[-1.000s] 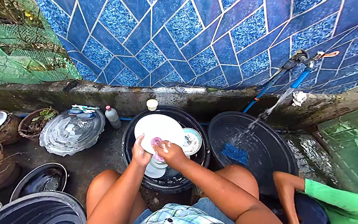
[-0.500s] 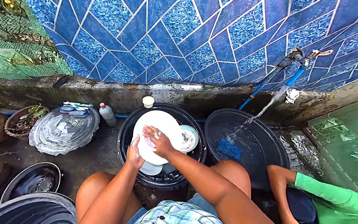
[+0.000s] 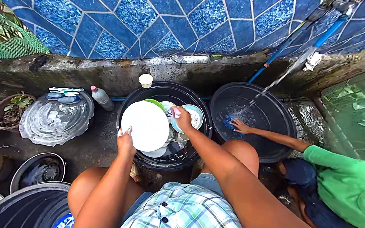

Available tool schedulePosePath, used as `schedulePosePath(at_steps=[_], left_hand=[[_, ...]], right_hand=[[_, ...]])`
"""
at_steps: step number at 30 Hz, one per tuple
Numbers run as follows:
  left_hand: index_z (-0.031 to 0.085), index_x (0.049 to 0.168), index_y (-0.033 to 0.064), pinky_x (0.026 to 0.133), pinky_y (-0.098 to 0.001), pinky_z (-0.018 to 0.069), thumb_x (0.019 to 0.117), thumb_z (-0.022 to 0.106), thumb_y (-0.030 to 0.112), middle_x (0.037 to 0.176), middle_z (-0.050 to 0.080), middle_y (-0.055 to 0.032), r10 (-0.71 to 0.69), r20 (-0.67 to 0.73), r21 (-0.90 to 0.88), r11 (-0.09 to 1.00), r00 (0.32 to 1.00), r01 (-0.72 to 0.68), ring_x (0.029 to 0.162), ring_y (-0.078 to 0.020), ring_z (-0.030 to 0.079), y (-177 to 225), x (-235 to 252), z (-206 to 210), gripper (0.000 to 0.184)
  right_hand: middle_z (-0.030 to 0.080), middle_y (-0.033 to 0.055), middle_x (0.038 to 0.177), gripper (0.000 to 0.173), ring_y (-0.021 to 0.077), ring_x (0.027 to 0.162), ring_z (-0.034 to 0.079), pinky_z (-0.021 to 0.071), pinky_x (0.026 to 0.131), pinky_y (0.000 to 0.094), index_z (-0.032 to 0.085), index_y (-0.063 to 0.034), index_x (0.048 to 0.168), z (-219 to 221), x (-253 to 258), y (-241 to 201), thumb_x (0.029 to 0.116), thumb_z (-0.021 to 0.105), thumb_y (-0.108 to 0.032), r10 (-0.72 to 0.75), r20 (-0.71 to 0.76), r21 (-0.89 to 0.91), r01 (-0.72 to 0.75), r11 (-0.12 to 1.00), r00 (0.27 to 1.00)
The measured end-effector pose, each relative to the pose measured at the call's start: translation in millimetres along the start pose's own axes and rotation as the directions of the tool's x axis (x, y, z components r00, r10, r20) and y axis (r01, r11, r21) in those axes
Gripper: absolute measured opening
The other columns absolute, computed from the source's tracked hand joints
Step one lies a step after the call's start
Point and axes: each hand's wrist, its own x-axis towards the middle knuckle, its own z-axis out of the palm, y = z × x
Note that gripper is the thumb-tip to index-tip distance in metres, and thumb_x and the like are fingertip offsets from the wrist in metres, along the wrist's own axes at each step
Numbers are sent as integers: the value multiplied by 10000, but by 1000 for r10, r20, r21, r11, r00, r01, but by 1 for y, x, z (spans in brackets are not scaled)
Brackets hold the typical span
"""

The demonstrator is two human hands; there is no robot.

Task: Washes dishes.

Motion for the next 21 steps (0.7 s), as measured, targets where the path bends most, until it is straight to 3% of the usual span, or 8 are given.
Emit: schedulePosePath(at_steps=[2, 4, 6, 9, 11, 14, 17, 21], left_hand=[[455, 1431, -9, 877, -371, 554, 1057, 530, 102, 1241, 606, -190, 29, -50, 9, 1000, 998, -29, 1013, -198, 649, 0, 12, -10, 396], [446, 1441, -7, 882, -370, 557, 1067, 510, 107, 1247, 603, -191, 85, -95, 18, 996, 992, -84, 1018, -195, 650, 4, 25, -20, 396], [433, 1451, -6, 888, -364, 556, 1069, 497, 105, 1260, 594, -184, 144, -148, 26, 990, 978, -142, 1032, -186, 646, 8, 34, -28, 402], [405, 1482, 2, 949, -367, 540, 1071, 488, 94, 1347, 561, -182, 188, -221, 6, 981, 957, -191, 1118, -193, 630, 15, 42, -37, 430], [386, 1497, 3, 968, -367, 533, 1074, 474, 94, 1374, 546, -187, 183, -257, -16, 981, 949, -194, 1143, -199, 623, 18, 44, -40, 442], [380, 1500, 6, 953, -349, 534, 1076, 459, 90, 1362, 546, -182, 140, -266, -41, 987, 954, -156, 1122, -184, 627, 21, 43, -42, 439], [403, 1487, 14, 900, -338, 552, 1073, 477, 95, 1298, 577, -170, 75, -252, -67, 993, 965, -95, 1052, -169, 645, 22, 39, -43, 429], [433, 1450, 15, 823, -303, 569, 1074, 474, 97, 1192, 602, -148, 24, -216, -84, 996, 976, -43, 946, -134, 660, 22, 35, -38, 387]], right_hand=[[668, 314, 1215, 339, 461, 1142, 659, 506, 1011, 611, 623, 79, 1286, 1, -12, 32, 971, 640, -45, 287, 82, -87, -280, 956, 954], [644, 312, 1272, 393, 452, 1222, 618, 464, 1068, 603, 595, 69, 1324, 10, -31, 56, 1022, 607, -181, 504, 232, -234, -455, 859, 832], [657, 251, 1299, 518, 390, 1237, 631, 473, 1070, 574, 603, 20, 1343, 22, -50, 60, 1054, 536, -405, 584, 409, -434, -414, 800, 701], [600, 264, 1377, 774, 423, 1303, 572, 440, 1082, 627, 559, -16, 1400, 45, -61, 61, 947, 601, -642, 542, 595, -533, -214, 819, 594], [521, 310, 1453, 844, 483, 1363, 493, 392, 1109, 666, 485, -28, 1486, 60, -61, 67, 909, 676, -614, 516, 676, -533, -134, 835, 526], [497, 355, 1451, 672, 544, 1361, 461, 369, 1080, 728, 513, 26, 1454, 63, -53, 56, 890, 771, -233, 512, 759, -587, 84, 805, 403], [563, 334, 1394, 427, 518, 1318, 523, 409, 1048, 716, 620, 73, 1315, 57, -31, 27, 930, 688, -96, 550, 727, -649, 149, 746, 411], [481, 308, 1487, 596, 484, 1321, 535, 463, 1040, 646, 453, -39, 1516, 82, -4, 34, 963, 647, -142, 561, 544, -643, -119, 756, 624]])
